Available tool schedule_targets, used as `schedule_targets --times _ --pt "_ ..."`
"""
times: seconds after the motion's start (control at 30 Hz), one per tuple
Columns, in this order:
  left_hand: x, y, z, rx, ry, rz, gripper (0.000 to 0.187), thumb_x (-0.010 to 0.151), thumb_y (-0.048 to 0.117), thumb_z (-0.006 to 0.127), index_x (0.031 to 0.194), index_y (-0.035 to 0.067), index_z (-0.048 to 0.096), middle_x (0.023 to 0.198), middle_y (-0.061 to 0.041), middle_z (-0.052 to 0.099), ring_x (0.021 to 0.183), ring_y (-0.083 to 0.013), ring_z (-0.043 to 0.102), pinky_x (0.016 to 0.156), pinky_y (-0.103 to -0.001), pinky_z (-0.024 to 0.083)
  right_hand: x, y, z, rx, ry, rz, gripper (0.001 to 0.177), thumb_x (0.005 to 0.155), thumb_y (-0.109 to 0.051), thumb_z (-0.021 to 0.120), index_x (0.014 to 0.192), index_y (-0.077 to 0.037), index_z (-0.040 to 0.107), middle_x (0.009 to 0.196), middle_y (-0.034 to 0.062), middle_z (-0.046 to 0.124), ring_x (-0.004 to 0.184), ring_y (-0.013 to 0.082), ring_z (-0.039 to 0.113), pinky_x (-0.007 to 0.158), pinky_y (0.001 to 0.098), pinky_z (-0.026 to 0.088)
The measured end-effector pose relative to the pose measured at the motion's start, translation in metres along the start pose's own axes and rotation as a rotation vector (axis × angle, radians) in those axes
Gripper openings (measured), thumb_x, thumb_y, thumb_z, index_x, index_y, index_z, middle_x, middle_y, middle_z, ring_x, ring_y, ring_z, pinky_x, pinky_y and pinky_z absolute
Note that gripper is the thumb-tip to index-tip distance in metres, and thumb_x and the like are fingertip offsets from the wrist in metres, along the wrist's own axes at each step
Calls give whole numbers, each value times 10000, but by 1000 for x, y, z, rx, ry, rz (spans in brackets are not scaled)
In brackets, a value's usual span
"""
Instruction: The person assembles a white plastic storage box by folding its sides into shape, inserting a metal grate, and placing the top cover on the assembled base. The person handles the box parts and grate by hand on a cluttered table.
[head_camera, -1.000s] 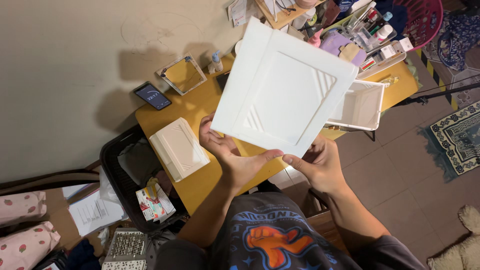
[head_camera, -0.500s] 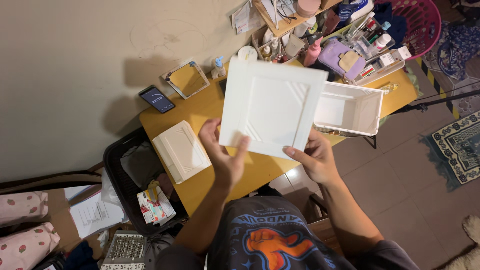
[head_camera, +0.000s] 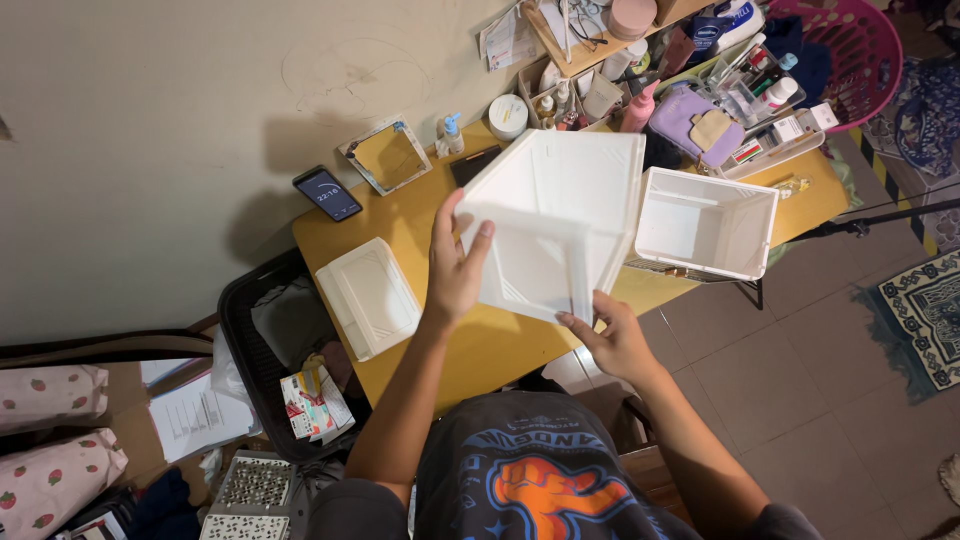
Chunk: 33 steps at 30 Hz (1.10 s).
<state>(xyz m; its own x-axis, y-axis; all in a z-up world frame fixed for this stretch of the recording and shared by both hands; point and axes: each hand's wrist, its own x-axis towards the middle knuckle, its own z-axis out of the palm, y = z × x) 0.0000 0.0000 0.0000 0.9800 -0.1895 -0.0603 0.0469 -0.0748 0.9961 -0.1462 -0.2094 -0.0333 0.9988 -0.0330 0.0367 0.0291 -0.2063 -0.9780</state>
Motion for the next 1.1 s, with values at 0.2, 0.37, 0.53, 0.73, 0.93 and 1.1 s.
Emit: schedule_targets --times 0.2,0.37,0.53,0.73,0.93,1.1 --pt "35 -72 -12 14 -72 -201 632 999 395 616 1453 -16 459 1441 -155 546 1281 -219 570 1075 -332 423 -3 3 -7 -386 -39 -105 160 897 -62 713 1049 -11 703 823 154 725 692 292 689 638 389 544" --pt "45 -138 -17 32 -208 -292 535 961 293 690 1350 -64 601 1244 -237 700 1151 -308 655 999 -405 500 -6 26 -13 -649 -125 -175 188 843 -59 707 1029 -33 697 806 137 735 781 346 700 701 428 557" --pt "49 -166 -1 457 -84 68 678 865 212 799 1419 -41 501 1396 -258 566 1313 -399 525 1071 -451 421 -10 57 -19 -805 -240 -300 275 769 12 634 1037 -17 686 896 127 753 862 306 727 838 412 561" --pt "86 -152 20 457 -70 326 685 842 164 784 1422 -45 485 1369 -288 575 1274 -441 536 1062 -472 427 -20 85 -29 -935 -458 -318 267 789 -17 617 1049 -14 678 975 124 755 992 291 707 919 398 532" --pt "94 -148 12 685 -285 118 298 977 213 674 1200 16 692 1071 -241 727 1025 -406 688 894 -442 545 -16 127 -38 -1038 -543 -419 217 871 -59 611 1066 -40 703 1061 77 754 1143 262 654 1028 390 495" --pt "74 -174 -5 572 -200 160 253 995 159 606 1139 -42 658 993 -276 700 929 -466 648 783 -474 533 4 152 -54 -1275 -516 -337 155 834 -111 641 951 -96 742 1226 37 712 1334 281 496 1117 420 413"
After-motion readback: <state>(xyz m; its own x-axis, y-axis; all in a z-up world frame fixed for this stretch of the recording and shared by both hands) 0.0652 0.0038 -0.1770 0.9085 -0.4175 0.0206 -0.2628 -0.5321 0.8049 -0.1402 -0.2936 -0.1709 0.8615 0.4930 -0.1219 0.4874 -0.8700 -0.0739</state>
